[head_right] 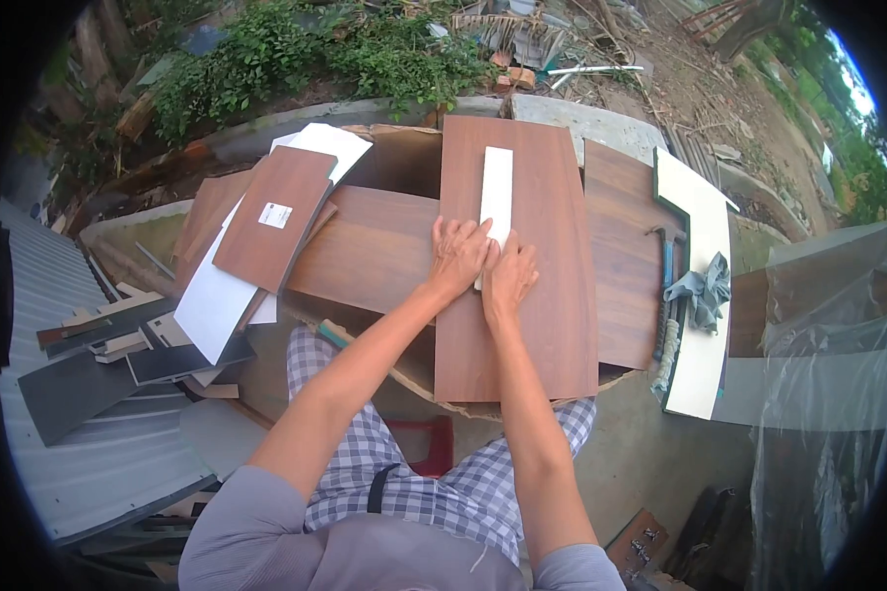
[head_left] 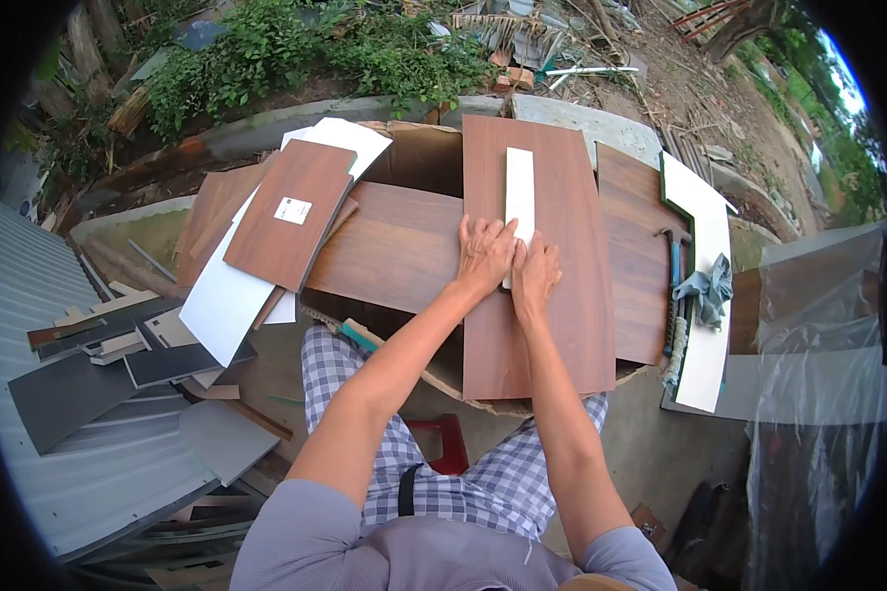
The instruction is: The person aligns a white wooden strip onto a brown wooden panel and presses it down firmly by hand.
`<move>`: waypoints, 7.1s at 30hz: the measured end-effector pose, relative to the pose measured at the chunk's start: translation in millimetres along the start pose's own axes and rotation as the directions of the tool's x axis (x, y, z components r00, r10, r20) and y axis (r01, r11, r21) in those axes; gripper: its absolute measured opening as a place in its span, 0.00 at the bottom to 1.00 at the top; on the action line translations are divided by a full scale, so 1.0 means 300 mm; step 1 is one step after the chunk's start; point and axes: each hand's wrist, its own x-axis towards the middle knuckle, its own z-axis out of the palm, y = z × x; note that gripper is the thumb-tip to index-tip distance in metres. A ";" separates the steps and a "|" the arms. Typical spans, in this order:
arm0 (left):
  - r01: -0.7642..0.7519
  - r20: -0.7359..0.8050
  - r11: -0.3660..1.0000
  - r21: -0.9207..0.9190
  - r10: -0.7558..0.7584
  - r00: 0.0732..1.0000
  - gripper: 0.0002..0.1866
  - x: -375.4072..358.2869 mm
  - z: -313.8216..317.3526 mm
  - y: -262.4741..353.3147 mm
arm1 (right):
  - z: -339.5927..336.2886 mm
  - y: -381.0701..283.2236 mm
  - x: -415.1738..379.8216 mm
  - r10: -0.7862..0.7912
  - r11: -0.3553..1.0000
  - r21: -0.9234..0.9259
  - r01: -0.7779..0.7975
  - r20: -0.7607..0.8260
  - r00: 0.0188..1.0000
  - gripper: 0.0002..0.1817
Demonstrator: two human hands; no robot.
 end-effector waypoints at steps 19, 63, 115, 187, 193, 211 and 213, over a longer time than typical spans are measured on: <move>0.087 0.006 0.991 0.099 -0.088 0.996 0.21 -0.426 -0.237 0.165 | -0.132 -0.013 -0.461 -0.130 0.989 -0.062 0.133 0.051 0.990 0.21; 0.062 -0.078 0.979 0.195 -0.048 0.996 0.16 0.210 0.023 -0.212 | 0.211 -0.166 0.223 -0.092 0.994 -0.071 0.089 -0.043 0.995 0.18; 0.150 0.025 0.987 0.059 -0.151 0.988 0.21 -0.165 -0.047 0.125 | -0.062 0.039 -0.150 -0.101 0.992 -0.080 0.102 0.022 0.995 0.20; 0.216 0.161 0.976 -0.002 -0.213 0.964 0.21 -0.094 0.075 0.210 | -0.089 0.161 -0.030 -0.079 0.995 -0.060 0.075 -0.069 0.994 0.18; 0.241 0.146 0.970 0.039 -0.244 0.959 0.22 0.020 0.118 0.151 | -0.029 0.136 0.103 -0.080 0.996 -0.050 0.077 -0.049 0.996 0.16; 0.220 0.081 0.974 0.052 -0.224 0.971 0.21 0.286 0.239 0.004 | 0.080 0.085 0.393 -0.086 0.996 -0.016 0.086 -0.050 0.995 0.15; 0.215 0.078 0.975 0.054 -0.218 0.973 0.21 0.307 0.249 -0.008 | 0.093 0.088 0.412 -0.075 0.997 -0.010 0.074 -0.082 0.994 0.15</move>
